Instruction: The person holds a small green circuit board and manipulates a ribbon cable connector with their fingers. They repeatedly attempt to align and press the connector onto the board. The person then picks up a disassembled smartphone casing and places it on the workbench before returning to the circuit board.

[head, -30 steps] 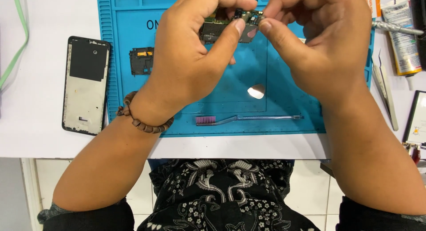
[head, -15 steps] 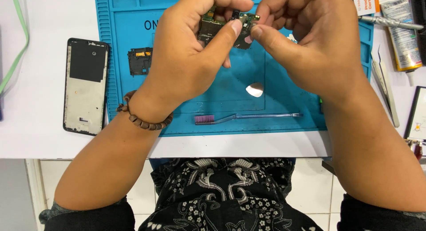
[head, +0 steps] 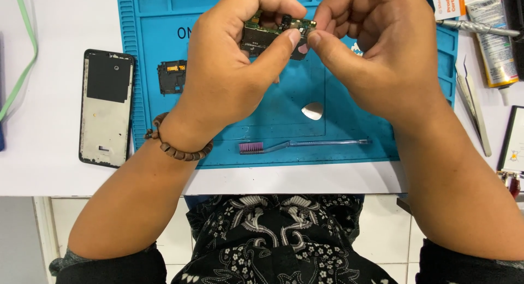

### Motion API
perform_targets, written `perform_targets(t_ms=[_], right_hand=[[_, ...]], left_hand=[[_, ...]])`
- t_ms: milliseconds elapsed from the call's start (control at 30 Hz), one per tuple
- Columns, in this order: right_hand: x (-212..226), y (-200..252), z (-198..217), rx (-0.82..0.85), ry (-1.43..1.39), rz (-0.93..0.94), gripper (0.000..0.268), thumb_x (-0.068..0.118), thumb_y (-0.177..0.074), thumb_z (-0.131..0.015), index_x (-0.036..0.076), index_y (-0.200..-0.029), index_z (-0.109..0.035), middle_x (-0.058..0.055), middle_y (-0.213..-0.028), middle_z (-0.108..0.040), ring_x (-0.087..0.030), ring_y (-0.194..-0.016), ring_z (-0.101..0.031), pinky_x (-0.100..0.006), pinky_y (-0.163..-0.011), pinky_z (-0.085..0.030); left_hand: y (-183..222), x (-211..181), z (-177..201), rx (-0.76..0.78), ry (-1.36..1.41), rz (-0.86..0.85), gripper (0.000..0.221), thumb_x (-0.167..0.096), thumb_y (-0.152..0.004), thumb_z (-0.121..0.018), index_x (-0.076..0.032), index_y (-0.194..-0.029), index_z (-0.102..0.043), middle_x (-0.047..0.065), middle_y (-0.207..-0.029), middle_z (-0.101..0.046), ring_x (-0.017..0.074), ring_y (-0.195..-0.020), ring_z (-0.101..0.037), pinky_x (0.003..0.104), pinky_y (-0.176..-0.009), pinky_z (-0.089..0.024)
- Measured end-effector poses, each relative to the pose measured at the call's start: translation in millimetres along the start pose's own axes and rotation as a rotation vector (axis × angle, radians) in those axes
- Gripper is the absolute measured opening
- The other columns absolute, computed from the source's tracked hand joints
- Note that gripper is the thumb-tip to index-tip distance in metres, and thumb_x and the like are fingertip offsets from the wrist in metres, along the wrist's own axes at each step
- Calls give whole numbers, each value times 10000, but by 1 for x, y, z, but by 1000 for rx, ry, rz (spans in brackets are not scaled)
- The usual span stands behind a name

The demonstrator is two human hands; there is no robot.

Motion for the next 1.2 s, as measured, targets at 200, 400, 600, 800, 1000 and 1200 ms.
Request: perform_targets(t_ms=[200,400,600,800,1000,1200], right_hand=[[3,0,-1,21,16,45,184,-111,-1097,-646,-32,-1170,-498,-154,-1043,-605,-224,-948,-642,-301,-860,-550],[2,0,-2,-8,-5,3,192,-123,-1079,-656,-32,-1147,-501,-153,-1041,-619,-212,-945,-651,-282,-856,-541],[4,0,-4,7,0,30,218,-144,-1072,-661,-45,-1159,-487,-174,-1038,-624,-231,-939,-656,-296,-854,-544],[5,0,-7,40,-19,31,283,-146,-1069,-661,-35,-1216,-446,-178,-1049,-620,-236,-959,-655,-304,-861,-539],[3,0,-6,46,-24,17,173,-65,-1101,-599,-30,-1211,-470,-168,-1057,-626,-226,-952,-633,-308,-836,-516],[-13,3,17,-62,110,36,103,-116,-1210,-578,-73,-1117,-582,-161,-1004,-601,-236,-930,-630,-331,-827,-503]], left_hand=[[0,0,-1,-5,3,-6,100,-43,-1043,-606,-71,-1139,-614,63,-960,-707,134,-776,-747,237,-713,-617],[1,1,-1,-14,-4,-21,95,-35,-1037,-618,-72,-1124,-614,55,-965,-674,145,-821,-735,255,-743,-615],[0,1,-1,-27,-31,-12,80,-41,-1011,-606,-78,-1081,-614,33,-965,-654,147,-857,-750,261,-787,-602],[0,0,1,-63,-47,-34,101,7,-973,-609,-57,-1051,-614,52,-947,-653,165,-860,-712,268,-790,-607],[3,6,10,-137,-5,-131,92,11,-1041,-615,-47,-1113,-614,97,-1107,-662,230,-1019,-674,342,-909,-606],[-1,21,20,-152,130,-67,29,-74,-1106,-562,-58,-1092,-582,65,-916,-578,196,-627,-628,302,-611,-564]])
Point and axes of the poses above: each hand's wrist, its own y-axis away from the middle knuckle, its own z-axis out of the back of the hand, x = y × z, the point moved 6 cm from there along -y, towards the middle knuckle
